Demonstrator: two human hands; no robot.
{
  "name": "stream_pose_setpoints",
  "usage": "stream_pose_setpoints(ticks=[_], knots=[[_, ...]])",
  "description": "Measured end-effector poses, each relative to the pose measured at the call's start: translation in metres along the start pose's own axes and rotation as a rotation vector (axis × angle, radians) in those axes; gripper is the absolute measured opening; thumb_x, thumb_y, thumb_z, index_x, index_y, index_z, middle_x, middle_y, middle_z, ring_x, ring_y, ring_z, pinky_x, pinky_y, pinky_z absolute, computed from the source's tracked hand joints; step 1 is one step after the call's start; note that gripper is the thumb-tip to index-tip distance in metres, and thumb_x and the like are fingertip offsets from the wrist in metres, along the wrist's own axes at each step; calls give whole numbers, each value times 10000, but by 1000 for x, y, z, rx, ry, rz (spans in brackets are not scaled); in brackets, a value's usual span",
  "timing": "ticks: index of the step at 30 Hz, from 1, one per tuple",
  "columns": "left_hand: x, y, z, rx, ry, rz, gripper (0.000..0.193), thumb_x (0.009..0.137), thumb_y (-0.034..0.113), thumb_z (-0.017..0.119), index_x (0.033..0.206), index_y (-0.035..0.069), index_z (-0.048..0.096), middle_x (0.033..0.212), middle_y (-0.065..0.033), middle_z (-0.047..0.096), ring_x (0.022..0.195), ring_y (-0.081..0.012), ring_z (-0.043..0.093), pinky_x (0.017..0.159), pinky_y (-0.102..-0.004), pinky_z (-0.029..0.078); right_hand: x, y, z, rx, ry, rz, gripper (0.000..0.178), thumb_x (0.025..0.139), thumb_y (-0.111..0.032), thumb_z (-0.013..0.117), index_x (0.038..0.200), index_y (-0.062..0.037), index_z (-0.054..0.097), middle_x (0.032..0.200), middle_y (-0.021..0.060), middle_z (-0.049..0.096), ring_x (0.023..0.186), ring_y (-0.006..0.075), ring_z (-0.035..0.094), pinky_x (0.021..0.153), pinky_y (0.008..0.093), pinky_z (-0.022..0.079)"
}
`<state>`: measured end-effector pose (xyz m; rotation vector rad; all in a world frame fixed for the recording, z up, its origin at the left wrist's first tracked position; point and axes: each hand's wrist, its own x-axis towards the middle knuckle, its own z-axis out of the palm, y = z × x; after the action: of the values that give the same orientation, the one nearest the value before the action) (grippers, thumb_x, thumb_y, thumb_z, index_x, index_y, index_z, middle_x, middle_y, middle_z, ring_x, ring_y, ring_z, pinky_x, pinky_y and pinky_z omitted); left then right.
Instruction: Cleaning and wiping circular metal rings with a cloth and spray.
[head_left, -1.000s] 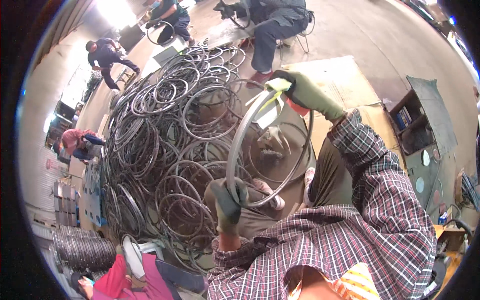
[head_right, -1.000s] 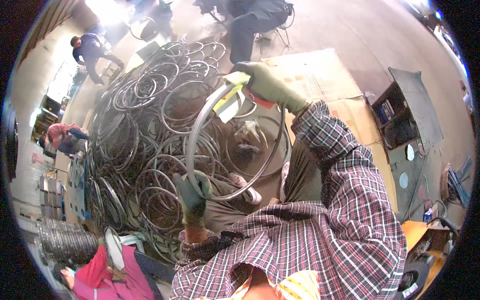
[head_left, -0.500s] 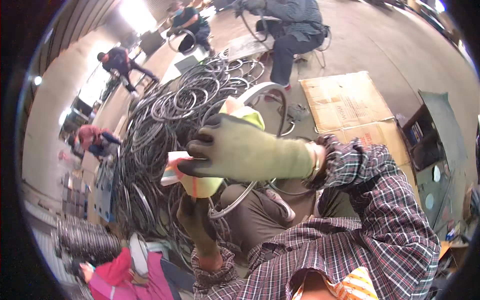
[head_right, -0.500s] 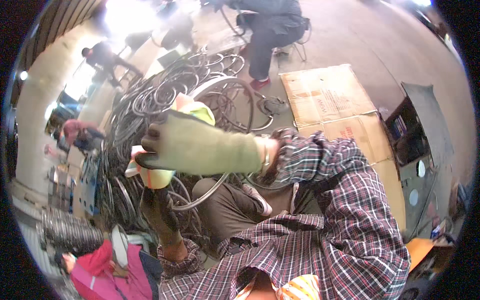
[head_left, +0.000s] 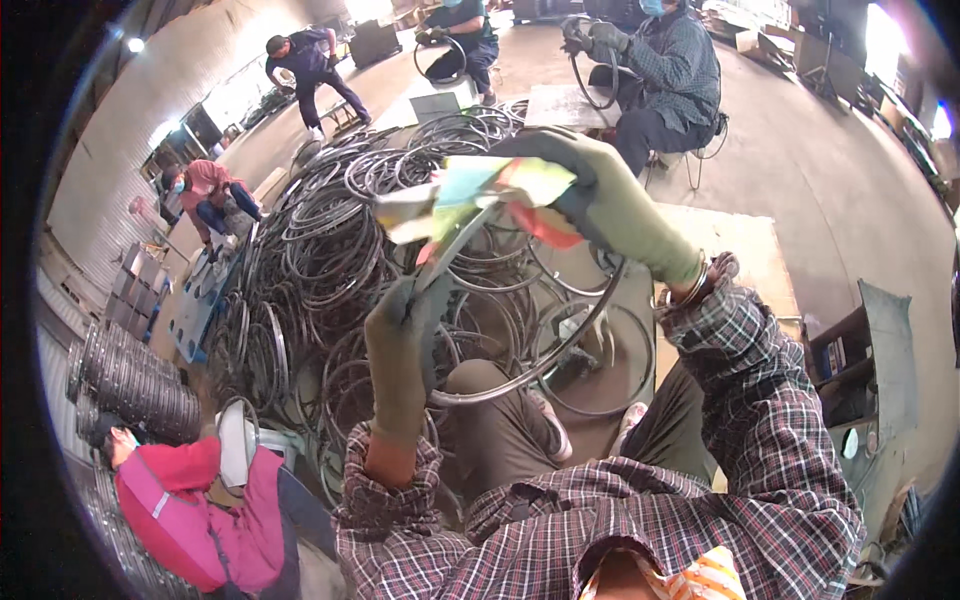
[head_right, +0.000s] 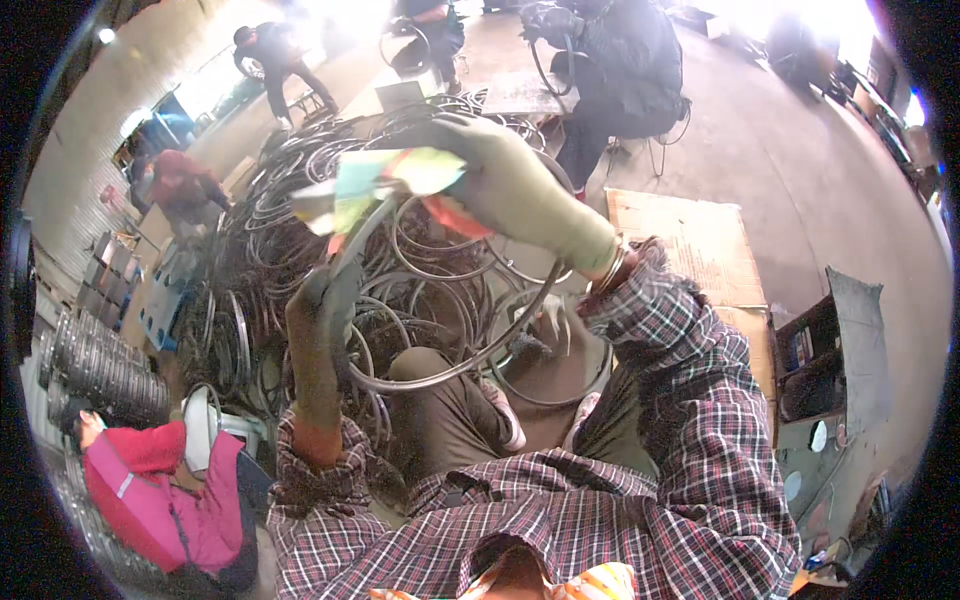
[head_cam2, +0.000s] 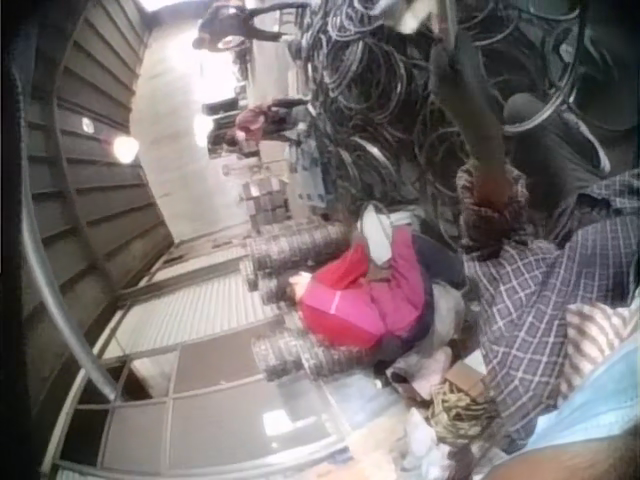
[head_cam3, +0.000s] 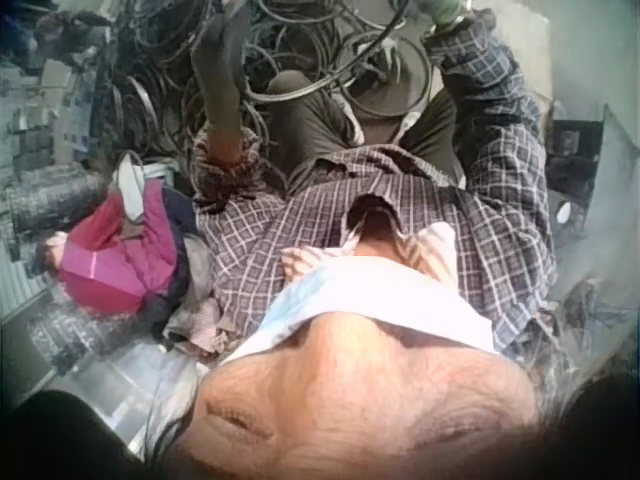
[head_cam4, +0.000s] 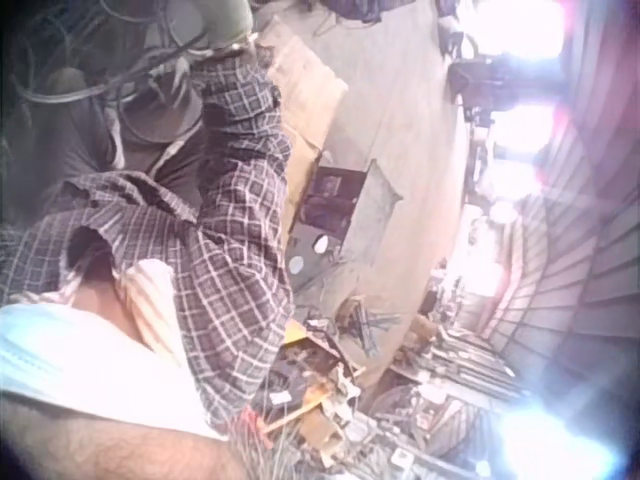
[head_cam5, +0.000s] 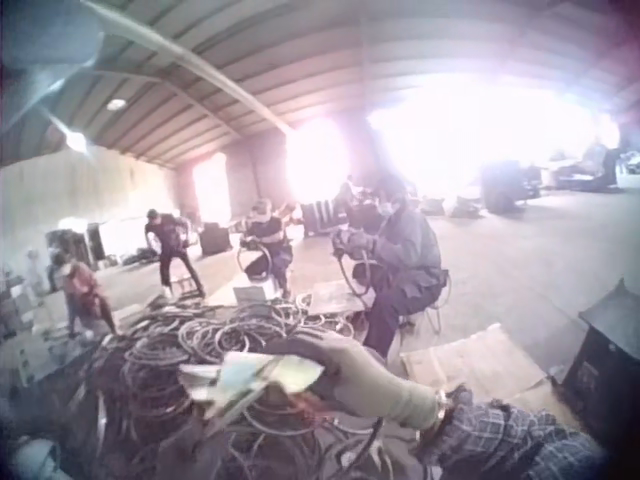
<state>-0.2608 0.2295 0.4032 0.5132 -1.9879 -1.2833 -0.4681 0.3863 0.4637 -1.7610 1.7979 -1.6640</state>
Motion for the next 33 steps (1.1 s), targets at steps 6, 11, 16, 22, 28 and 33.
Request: stream_pose_setpoints(ticks=[6, 11, 16, 22, 28, 33], knots=[[1, -2, -25, -50, -48, -162, 103, 923, 112, 618, 954, 16, 641, 707, 24, 511, 624, -47, 444, 535, -230, 377, 15, -30, 58, -873, -116, -544, 377, 774, -100, 675, 1139, -188, 642, 1082, 62, 616, 1022, 236, 604, 844, 410, 537], [2, -5, -11, -209, -129, -318, 171, 979, 195, 586, 1009, 42, 658, 686, 53, 524, 544, -8, 413, 461, -194, 318, -14, 62, -30, -703, -7, -270, 517, 702, -40, 659, 1216, -40, 603, 1135, 158, 636, 1050, 304, 620, 920, 400, 503], [24, 5, 6, -120, -275, -390, 211, 992, 183, 554, 1083, 18, 650, 720, 37, 594, 539, -8, 458, 459, -171, 339, -7, -5, 0, -258, 195, -388, 376, 748, -128, 692, 1122, -106, 662, 1059, 119, 647, 1009, 269, 622, 852, 382, 522], [8, -23, -12, -162, -309, -414, 227, 980, 205, 574, 1123, 30, 596, 690, 50, 525, 478, -16, 422, 386, -170, 330, -2, -52, 23, -568, 414, -759, 362, 763, -76, 665, 1122, -70, 626, 1033, 74, 653, 952, 261, 650, 775, 373, 547], [-8, -20, -39, -435, -249, -327, 197, 968, 243, 611, 1031, 59, 645, 692, 74, 528, 528, 12, 431, 432, -164, 312, -35, 7, -30, 23, 142, 293, 469, 892, -45, 587, 1352, -17, 499, 1165, 159, 621, 870, 206, 680, 730, 287, 593], [-23, -24, -52, -227, -113, -304, 219, 956, 195, 618, 1097, 30, 648, 753, 15, 588, 553, -50, 515, 477, -206, 393, -10, 13, 23, -738, -188, -238, 558, 841, -273, 662, 1329, -46, 515, 1092, 157, 641, 986, 329, 648, 841, 428, 538]])
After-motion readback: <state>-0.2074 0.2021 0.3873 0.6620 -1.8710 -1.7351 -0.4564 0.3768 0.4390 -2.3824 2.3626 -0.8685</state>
